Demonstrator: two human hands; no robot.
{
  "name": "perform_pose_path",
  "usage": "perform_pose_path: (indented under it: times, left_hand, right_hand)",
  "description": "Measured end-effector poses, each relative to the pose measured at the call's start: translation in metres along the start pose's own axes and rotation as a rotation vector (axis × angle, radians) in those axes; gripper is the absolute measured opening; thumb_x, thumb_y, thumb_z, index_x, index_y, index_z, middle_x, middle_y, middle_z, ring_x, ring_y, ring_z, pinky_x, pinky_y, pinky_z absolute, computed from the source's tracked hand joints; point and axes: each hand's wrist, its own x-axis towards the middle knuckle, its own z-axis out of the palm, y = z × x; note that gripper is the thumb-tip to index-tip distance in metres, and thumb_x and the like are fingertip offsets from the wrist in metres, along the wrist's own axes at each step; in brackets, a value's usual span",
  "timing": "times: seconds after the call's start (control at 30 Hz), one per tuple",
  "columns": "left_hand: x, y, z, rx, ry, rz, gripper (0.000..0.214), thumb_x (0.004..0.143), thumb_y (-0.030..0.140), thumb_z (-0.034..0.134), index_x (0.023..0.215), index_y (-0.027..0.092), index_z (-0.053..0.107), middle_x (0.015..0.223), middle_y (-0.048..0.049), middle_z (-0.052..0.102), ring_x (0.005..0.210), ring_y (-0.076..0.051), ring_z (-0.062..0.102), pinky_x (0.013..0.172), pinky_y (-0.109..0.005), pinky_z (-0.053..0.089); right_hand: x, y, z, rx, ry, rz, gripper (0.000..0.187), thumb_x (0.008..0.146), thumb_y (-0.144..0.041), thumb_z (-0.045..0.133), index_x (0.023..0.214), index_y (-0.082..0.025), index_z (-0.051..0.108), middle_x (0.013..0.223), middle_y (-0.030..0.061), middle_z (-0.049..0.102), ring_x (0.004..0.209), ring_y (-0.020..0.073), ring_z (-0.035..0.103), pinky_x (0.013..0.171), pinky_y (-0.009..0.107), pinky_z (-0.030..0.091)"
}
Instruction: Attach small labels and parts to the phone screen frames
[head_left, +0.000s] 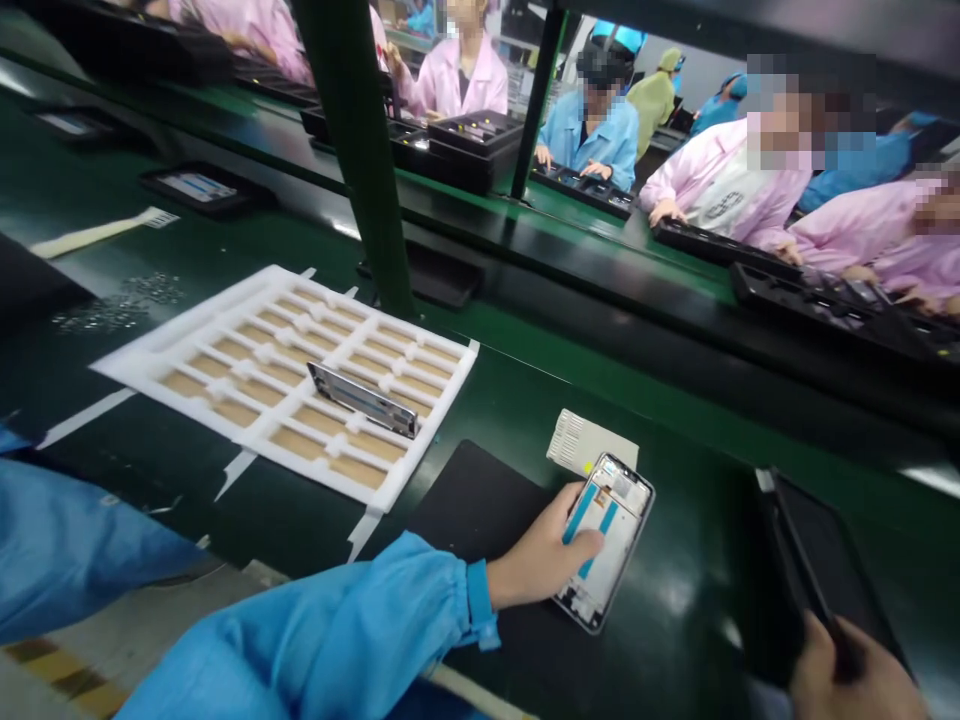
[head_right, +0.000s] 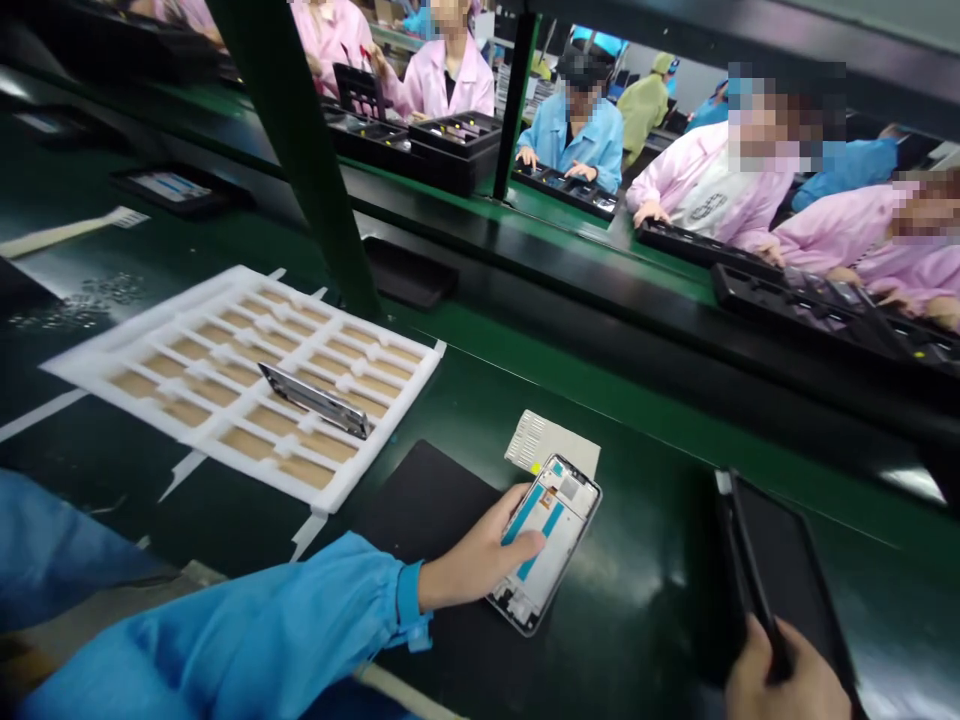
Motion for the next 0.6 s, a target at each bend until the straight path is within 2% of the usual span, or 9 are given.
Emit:
perform_pose_path:
  times: [0.07,0.13,0.2,0.27,0.37,0.43,0.47,0.53,0.6]
  left_hand:
    - [-0.002,-0.001,0.000,0.001,-0.004,0.011,0.044,0.088,0.019,0.059,0.131,0.016,0.049,0.120,-0.0105,0.064,0.110,-0.026,0.061,0.098,-0.040,0.047]
    - [-0.004,-0.003,0.001,-0.010,-0.022,0.019,0.043,0.088,0.018,0.058,0.131,0.017,0.049,0.121,-0.0099,0.064,0.111,-0.026,0.061,0.099,-0.040,0.047]
    - [-0.005,-0.004,0.001,-0.013,-0.048,0.027,0.044,0.089,0.017,0.058,0.132,0.018,0.048,0.123,-0.0093,0.064,0.113,-0.025,0.061,0.102,-0.040,0.046]
    - [-0.006,-0.006,0.000,0.008,-0.060,0.042,0.046,0.089,0.018,0.058,0.133,0.018,0.048,0.124,-0.0087,0.063,0.115,-0.026,0.060,0.103,-0.040,0.045]
    - [-0.006,-0.009,-0.001,0.057,-0.032,0.041,0.041,0.092,0.025,0.057,0.132,0.019,0.049,0.124,-0.0090,0.063,0.117,-0.027,0.058,0.105,-0.041,0.044]
    - [-0.005,-0.009,-0.002,0.064,-0.003,0.038,0.038,0.095,0.032,0.055,0.130,0.019,0.051,0.124,-0.0097,0.062,0.118,-0.028,0.057,0.105,-0.042,0.043]
    - [-0.004,-0.008,-0.003,0.053,0.009,0.041,0.038,0.095,0.036,0.054,0.130,0.019,0.052,0.124,-0.0100,0.062,0.118,-0.028,0.057,0.104,-0.042,0.043]
    - [-0.002,-0.007,-0.004,0.013,0.033,0.057,0.040,0.096,0.041,0.054,0.129,0.019,0.051,0.123,-0.0100,0.062,0.117,-0.027,0.057,0.103,-0.040,0.044]
    - [0.001,-0.005,-0.006,-0.024,0.068,0.077,0.041,0.095,0.043,0.055,0.128,0.019,0.052,0.123,-0.0100,0.062,0.116,-0.026,0.057,0.102,-0.038,0.044]
  right_hand:
    - [0.035,-0.029,0.018,0.038,0.055,-0.055,0.047,0.092,-0.046,0.049,0.112,-0.007,0.065,0.094,0.0215,0.066,0.085,0.0396,0.062,0.067,0.046,0.046]
    - [0.075,-0.064,0.044,0.162,0.059,-0.147,0.044,0.093,-0.046,0.050,0.109,-0.010,0.067,0.098,0.0196,0.068,0.089,0.0363,0.063,0.077,0.046,0.049]
    - [0.111,-0.101,0.077,0.364,-0.027,-0.267,0.041,0.093,-0.046,0.050,0.103,-0.011,0.068,0.096,0.0185,0.070,0.088,0.0333,0.064,0.084,0.048,0.049]
    - [0.139,-0.137,0.112,0.431,-0.071,-0.320,0.041,0.094,-0.047,0.046,0.099,-0.013,0.069,0.094,0.0167,0.071,0.090,0.0308,0.064,0.087,0.048,0.049]
    - [0.163,-0.181,0.148,0.517,-0.150,-0.389,0.038,0.094,-0.046,0.046,0.097,-0.016,0.070,0.102,0.0144,0.072,0.101,0.0298,0.065,0.094,0.050,0.048]
    - [0.165,-0.202,0.144,0.561,-0.168,-0.413,0.036,0.094,-0.045,0.048,0.102,-0.018,0.070,0.112,0.0139,0.071,0.111,0.0304,0.062,0.099,0.053,0.045]
    - [0.162,-0.208,0.132,0.585,-0.151,-0.406,0.034,0.095,-0.043,0.049,0.106,-0.018,0.069,0.116,0.0139,0.069,0.114,0.0302,0.060,0.101,0.054,0.044]
    - [0.149,-0.214,0.091,0.654,-0.096,-0.348,0.030,0.096,-0.039,0.050,0.112,-0.019,0.067,0.119,0.0132,0.067,0.115,0.0279,0.060,0.100,0.050,0.045]
    - [0.127,-0.211,0.036,0.839,-0.072,-0.180,0.023,0.095,-0.034,0.055,0.113,-0.023,0.065,0.111,0.0087,0.068,0.104,0.0244,0.064,0.092,0.043,0.051]
